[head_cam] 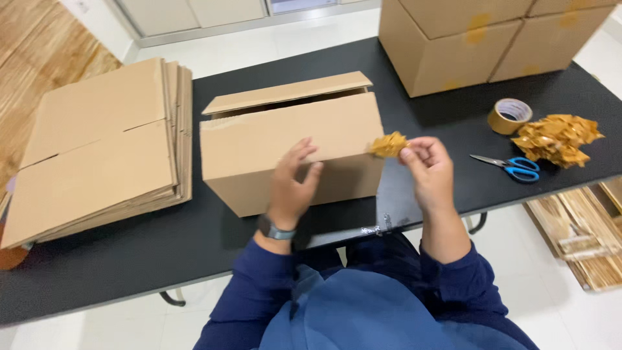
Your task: The person opens taped cardboard boxes by peeling off the adhesive tape by hand, then unfolds the boxes and stacks the flattened cardboard onto a pile.
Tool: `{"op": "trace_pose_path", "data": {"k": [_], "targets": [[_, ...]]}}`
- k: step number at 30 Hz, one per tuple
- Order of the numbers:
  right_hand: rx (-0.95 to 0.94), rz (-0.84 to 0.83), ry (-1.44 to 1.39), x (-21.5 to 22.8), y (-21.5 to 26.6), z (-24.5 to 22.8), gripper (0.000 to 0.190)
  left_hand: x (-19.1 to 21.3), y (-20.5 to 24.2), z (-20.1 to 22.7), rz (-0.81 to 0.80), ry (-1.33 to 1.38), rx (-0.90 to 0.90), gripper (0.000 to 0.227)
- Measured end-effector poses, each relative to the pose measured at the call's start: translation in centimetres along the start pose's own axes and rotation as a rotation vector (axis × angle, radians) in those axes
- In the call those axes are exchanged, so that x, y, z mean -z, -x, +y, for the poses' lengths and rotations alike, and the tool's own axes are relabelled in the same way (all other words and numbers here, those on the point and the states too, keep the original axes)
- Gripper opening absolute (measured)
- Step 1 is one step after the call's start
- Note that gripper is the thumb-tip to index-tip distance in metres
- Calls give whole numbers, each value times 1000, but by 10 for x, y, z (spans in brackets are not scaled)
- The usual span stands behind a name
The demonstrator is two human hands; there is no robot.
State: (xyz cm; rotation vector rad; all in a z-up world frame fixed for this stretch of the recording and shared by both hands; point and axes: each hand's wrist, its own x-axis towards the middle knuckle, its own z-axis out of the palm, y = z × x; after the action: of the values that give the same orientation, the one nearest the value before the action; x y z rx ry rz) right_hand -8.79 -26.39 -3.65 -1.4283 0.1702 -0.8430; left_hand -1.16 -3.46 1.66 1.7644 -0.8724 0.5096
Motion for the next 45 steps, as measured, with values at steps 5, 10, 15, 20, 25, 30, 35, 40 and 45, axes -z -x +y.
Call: {"op": "trace_pose_path", "data": {"k": [5,10,15,20,25,30,35,40,45], "targets": [[34,216,226,64,-35,71,14,25,-3,-48,32,-463,-101,25],[-10,353,665,108,-40,161,12,36,-4,-61,17,-647,-42,34],[-34,410,1144,138,-47,218,12,35,3,-80,-59,-700,-32,46],[146,428,1091,104,-37,173,26,36,7,-86,-44,-767,-82,45],[415,153,751,17,-43,70,36,35,4,-89,-78,-758,-22,43],[669,-286,766,-49,-69,-6,37,33,9,-100,-106,-786,-3,43],[220,-530,1029,-90,-80,-17,50,39,11,-97,-153,-775,32,45],[123,-602,1169,-92,-84,4,46,48,1,-89,-267,-738,102,53],[149,-561,1150,-89,-81,12,42,28,-13,-99,-203,-825,-77,62]]}}
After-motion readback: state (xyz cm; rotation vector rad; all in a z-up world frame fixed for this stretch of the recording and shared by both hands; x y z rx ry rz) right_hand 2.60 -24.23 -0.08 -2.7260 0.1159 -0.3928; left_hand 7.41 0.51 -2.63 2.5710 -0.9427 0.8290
